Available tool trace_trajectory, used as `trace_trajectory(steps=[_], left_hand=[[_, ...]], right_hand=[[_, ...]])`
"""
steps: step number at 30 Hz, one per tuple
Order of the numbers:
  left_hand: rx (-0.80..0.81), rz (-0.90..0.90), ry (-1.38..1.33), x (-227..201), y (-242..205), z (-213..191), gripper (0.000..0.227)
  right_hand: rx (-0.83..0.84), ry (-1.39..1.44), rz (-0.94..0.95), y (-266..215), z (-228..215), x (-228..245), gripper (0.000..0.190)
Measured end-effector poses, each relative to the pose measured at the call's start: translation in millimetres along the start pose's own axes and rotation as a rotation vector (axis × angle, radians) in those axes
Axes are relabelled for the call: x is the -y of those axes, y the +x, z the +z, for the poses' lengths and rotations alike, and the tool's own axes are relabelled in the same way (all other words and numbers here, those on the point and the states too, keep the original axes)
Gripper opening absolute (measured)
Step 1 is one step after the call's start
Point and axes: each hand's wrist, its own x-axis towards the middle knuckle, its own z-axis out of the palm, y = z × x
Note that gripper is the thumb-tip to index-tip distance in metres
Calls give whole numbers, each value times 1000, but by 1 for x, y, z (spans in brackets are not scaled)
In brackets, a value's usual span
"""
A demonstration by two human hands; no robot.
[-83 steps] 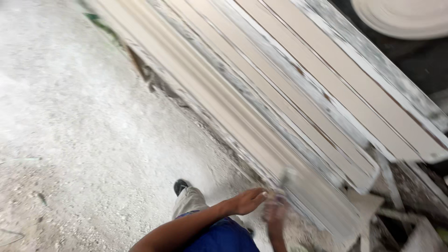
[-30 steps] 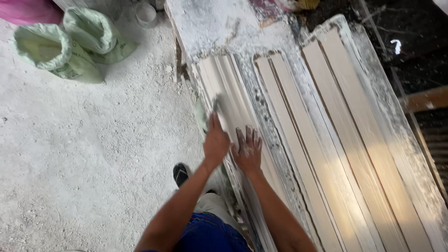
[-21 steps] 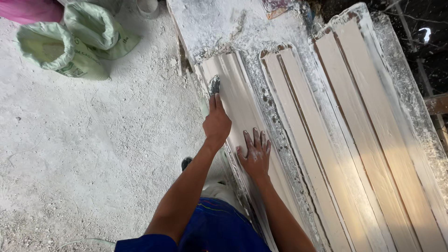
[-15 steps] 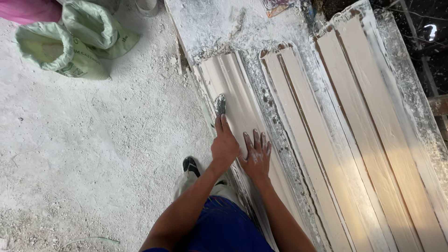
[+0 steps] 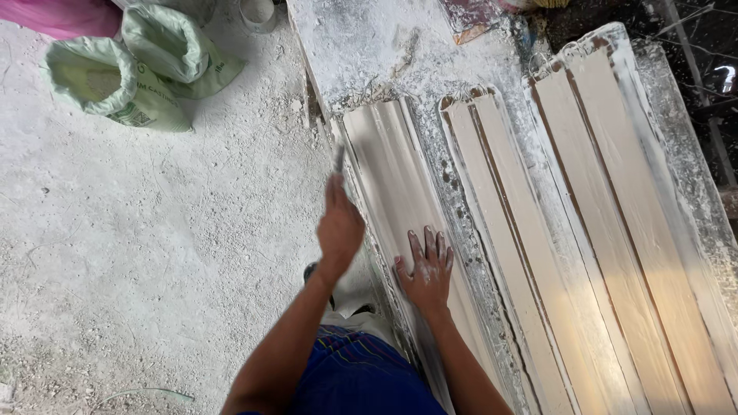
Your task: The person smooths and cleans the surface of long white decorative moldings using a brush and a cloth. They repeatedly wipe and brush the moldings to remove dust and residue, handling each piece individually.
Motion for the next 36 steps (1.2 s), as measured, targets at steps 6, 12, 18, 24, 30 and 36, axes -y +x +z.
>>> trace_trajectory(steps=[6,12,18,24,30,36], left_hand=[[39,43,50,17,15,1,69],[-19,87,127,18,-10,15,60],[54,112,139,8,-5,1,73],[8,113,168,22,9,15,65],[-44,156,245,25,30,6,57],[-34,251,221,23,2,4,64]], right_hand=[[-22,3,-11,1,-1,2,60],[-56,-1,-16,1,-2,3,58],[-51,-3,-28,5,-1,1,58],[-41,12,-18,-4,1,2,59],[-56,-9,-23,2,1,2,60],[-69,-14,-24,1,1,0,60]])
